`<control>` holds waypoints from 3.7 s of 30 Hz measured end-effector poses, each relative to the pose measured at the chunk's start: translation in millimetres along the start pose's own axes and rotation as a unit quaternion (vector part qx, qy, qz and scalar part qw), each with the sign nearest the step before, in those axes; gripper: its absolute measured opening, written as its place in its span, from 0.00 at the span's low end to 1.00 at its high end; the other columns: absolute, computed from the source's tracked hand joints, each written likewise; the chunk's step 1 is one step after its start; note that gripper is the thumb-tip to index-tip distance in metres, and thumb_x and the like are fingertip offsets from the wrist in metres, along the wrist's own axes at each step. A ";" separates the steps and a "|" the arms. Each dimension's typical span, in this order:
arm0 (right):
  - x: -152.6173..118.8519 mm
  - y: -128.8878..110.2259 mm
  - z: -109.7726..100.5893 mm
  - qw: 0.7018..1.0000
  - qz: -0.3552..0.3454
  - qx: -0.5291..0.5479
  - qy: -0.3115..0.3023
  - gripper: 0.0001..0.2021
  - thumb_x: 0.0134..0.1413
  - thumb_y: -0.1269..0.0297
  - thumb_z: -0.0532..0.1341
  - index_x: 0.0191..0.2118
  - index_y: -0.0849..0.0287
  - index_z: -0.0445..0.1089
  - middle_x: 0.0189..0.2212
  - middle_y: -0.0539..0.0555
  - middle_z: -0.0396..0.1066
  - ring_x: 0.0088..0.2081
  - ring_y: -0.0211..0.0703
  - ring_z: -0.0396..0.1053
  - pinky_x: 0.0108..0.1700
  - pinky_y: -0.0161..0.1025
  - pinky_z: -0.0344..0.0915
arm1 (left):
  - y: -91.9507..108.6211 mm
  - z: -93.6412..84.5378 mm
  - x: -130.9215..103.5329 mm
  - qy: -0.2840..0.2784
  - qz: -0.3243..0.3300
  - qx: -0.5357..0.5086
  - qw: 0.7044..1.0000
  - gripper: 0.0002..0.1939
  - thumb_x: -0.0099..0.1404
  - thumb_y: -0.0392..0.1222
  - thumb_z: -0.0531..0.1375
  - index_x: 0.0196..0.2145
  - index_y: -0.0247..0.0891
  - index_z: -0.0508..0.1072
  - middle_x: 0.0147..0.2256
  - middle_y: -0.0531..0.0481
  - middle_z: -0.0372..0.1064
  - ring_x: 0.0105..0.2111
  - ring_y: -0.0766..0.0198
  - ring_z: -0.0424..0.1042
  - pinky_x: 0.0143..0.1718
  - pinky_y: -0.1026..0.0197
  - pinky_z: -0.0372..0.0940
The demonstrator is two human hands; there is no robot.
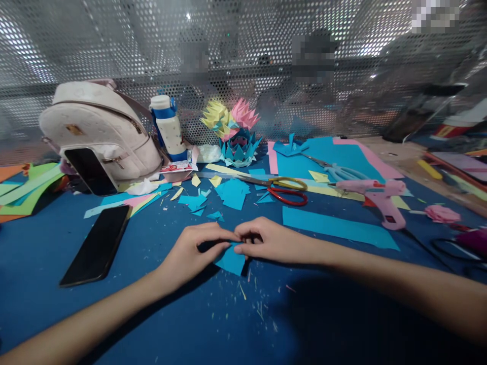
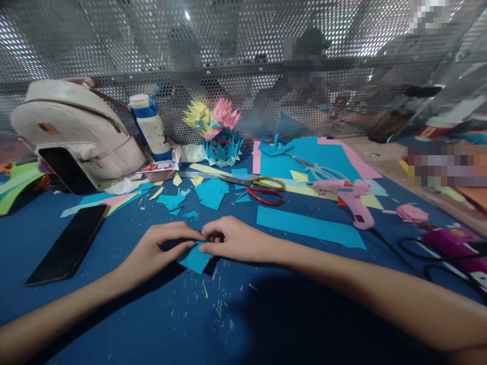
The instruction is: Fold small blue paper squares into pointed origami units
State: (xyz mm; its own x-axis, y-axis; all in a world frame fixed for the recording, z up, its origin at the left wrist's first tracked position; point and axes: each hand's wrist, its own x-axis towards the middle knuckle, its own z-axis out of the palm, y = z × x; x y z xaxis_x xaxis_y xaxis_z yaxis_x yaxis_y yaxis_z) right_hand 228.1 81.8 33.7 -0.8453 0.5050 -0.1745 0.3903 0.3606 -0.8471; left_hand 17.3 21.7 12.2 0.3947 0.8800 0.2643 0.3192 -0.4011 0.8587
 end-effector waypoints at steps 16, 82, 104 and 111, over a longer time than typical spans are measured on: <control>0.6 1.4 2.5 0.999 -0.029 0.001 0.038 0.08 0.56 0.61 0.62 0.33 0.62 0.70 0.22 0.45 0.61 0.25 0.32 0.58 0.28 0.32 0.55 | -10.4 0.5 4.1 -0.008 -0.065 -0.082 0.995 0.10 0.61 0.42 0.65 0.39 0.35 0.74 0.34 0.49 0.72 0.33 0.65 0.72 0.34 0.64 0.67; 5.7 9.8 -0.1 1.000 -0.007 0.020 0.019 0.09 0.57 0.60 0.62 0.35 0.62 0.71 0.23 0.46 0.61 0.24 0.31 0.56 0.27 0.31 0.55 | -8.4 -7.1 4.2 -0.025 -0.134 -0.137 0.981 0.08 0.59 0.38 0.64 0.36 0.37 0.69 0.29 0.55 0.64 0.27 0.70 0.61 0.29 0.66 0.60; 5.1 15.9 3.2 0.985 -0.136 -0.059 0.092 0.06 0.60 0.62 0.63 0.38 0.59 0.71 0.36 0.52 0.70 0.33 0.36 0.64 0.36 0.35 0.62 | -21.2 -12.8 5.9 0.035 -0.153 -0.163 0.974 0.11 0.63 0.42 0.62 0.41 0.36 0.68 0.26 0.56 0.65 0.24 0.70 0.60 0.27 0.67 0.55; 9.7 16.9 8.9 0.985 -0.037 0.087 0.144 0.08 0.54 0.61 0.66 0.33 0.61 0.72 0.27 0.49 0.71 0.25 0.31 0.59 0.27 0.32 0.57 | -18.3 -12.9 5.8 0.053 -0.162 -0.156 0.973 0.10 0.63 0.41 0.62 0.41 0.37 0.69 0.26 0.55 0.65 0.23 0.71 0.59 0.25 0.67 0.54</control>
State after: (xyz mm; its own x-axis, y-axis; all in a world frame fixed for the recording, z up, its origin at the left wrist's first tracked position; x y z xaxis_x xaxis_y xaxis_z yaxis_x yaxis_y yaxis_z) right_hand 223.3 85.9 13.3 -0.7210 0.6926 0.0192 0.2413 0.2770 -0.9301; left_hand 2.6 37.5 3.7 0.2199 0.9754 -0.0135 0.1284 -0.0152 0.9916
